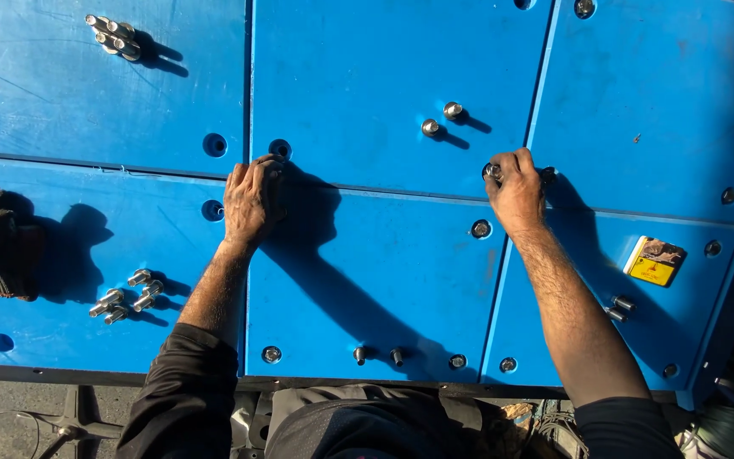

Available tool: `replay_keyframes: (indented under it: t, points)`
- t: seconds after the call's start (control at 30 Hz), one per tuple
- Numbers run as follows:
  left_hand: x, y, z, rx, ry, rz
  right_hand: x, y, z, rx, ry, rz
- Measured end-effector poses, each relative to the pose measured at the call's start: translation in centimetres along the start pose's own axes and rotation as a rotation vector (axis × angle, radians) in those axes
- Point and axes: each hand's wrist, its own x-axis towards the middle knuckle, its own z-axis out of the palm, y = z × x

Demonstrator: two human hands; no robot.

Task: The person sits on the floor in front of a large blue panel structure with rows of holes and inserts metal bolts into the holes by hand. They pick bolts from the panel surface, place them into empty holes, and reposition bolts across different sections of the panels.

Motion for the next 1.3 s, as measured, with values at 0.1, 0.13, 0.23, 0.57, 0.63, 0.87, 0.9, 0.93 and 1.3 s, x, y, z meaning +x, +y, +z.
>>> replay_keyframes:
  t: [0.1, 0.13, 0.23, 0.57, 0.63, 0.87, 0.9, 0.93, 1.3]
  points:
    - [-0.1, -0.7, 0.7, 0.04, 0.044, 0.011, 0.2, -0.2, -0.1, 0.004, -0.013, -0.014]
    - [0.1, -0.7, 0.7, 0.038, 0.046, 0.013, 0.2, 0.0, 0.0, 0.001, -0.011, -0.014]
    - [-0.3, -0.4, 0.8, 0.105, 0.057, -0.028, -0.6, 0.2, 0.1, -0.042, -0.058, -0.012]
    - [-0.7, -1.6, 1.6, 0.115, 0.035, -0.049, -0.1, 0.8, 1.8, -0.185, -0.107, 0.151]
    - [-0.6, -1.5, 1.6, 0.128, 0.039, -0.045, -0.2, 0.2, 1.8, -0.294, -0.112, 0.091]
    - [-0.5, -1.4, 1.6, 0.117, 0.031, -0.065, -1.2, -2.0, 2.7, -0.204, -0.075, 0.168]
    - [-0.6, -1.5, 1.7, 0.135, 0.018, -0.077, -1.3, -1.7, 3.3, -0.181, -0.028, 0.177]
    - [-0.5, -1.5, 1.6, 0.136, 0.021, -0.075, -1.2, -1.6, 3.3, -0.18, -0.025, 0.176]
    - [-0.5, -1.0, 1.2, 0.118, 0.009, -0.089, -0.9, -0.8, 1.4, -0.215, -0.147, 0.049]
